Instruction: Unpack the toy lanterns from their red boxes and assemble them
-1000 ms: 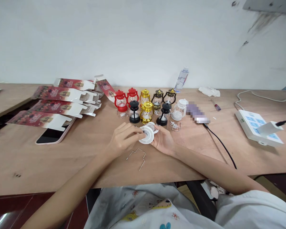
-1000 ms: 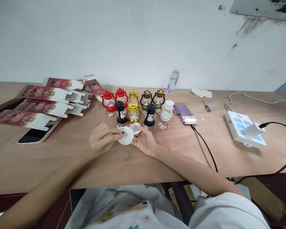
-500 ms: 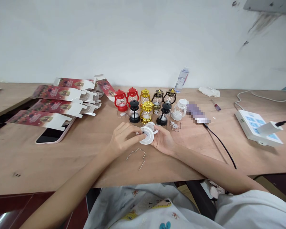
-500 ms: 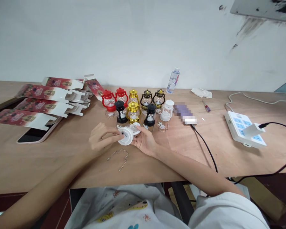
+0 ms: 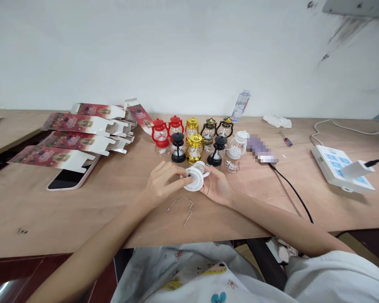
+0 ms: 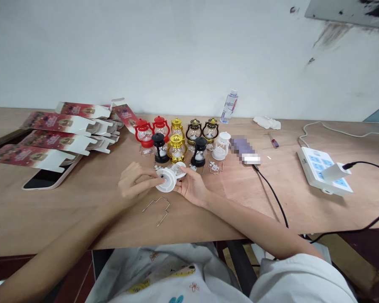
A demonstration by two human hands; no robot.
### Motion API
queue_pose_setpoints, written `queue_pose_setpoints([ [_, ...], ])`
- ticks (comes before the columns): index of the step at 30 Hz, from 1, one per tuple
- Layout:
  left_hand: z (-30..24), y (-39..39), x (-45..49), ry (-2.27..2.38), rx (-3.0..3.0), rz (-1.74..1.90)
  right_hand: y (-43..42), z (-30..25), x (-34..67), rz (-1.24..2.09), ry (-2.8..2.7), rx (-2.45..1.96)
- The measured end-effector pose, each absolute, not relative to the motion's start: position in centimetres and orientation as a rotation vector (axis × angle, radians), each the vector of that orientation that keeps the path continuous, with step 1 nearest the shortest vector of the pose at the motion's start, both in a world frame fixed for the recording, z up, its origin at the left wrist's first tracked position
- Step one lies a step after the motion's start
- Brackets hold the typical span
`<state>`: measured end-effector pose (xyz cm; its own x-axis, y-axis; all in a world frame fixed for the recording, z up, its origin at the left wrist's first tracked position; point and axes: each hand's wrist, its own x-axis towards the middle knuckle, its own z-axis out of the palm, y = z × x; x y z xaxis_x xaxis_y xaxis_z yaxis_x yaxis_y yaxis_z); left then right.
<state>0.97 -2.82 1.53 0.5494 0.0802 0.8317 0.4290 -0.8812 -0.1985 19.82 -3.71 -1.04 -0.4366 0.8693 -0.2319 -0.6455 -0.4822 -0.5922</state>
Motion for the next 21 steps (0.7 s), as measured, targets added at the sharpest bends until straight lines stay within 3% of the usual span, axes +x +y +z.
queue_pose_setpoints([
  [21,1.49,-2.85,1.17,-0.555,-2.418,-1.225,-3.50,-1.25,19.77,1.984,-0.559,-0.634],
])
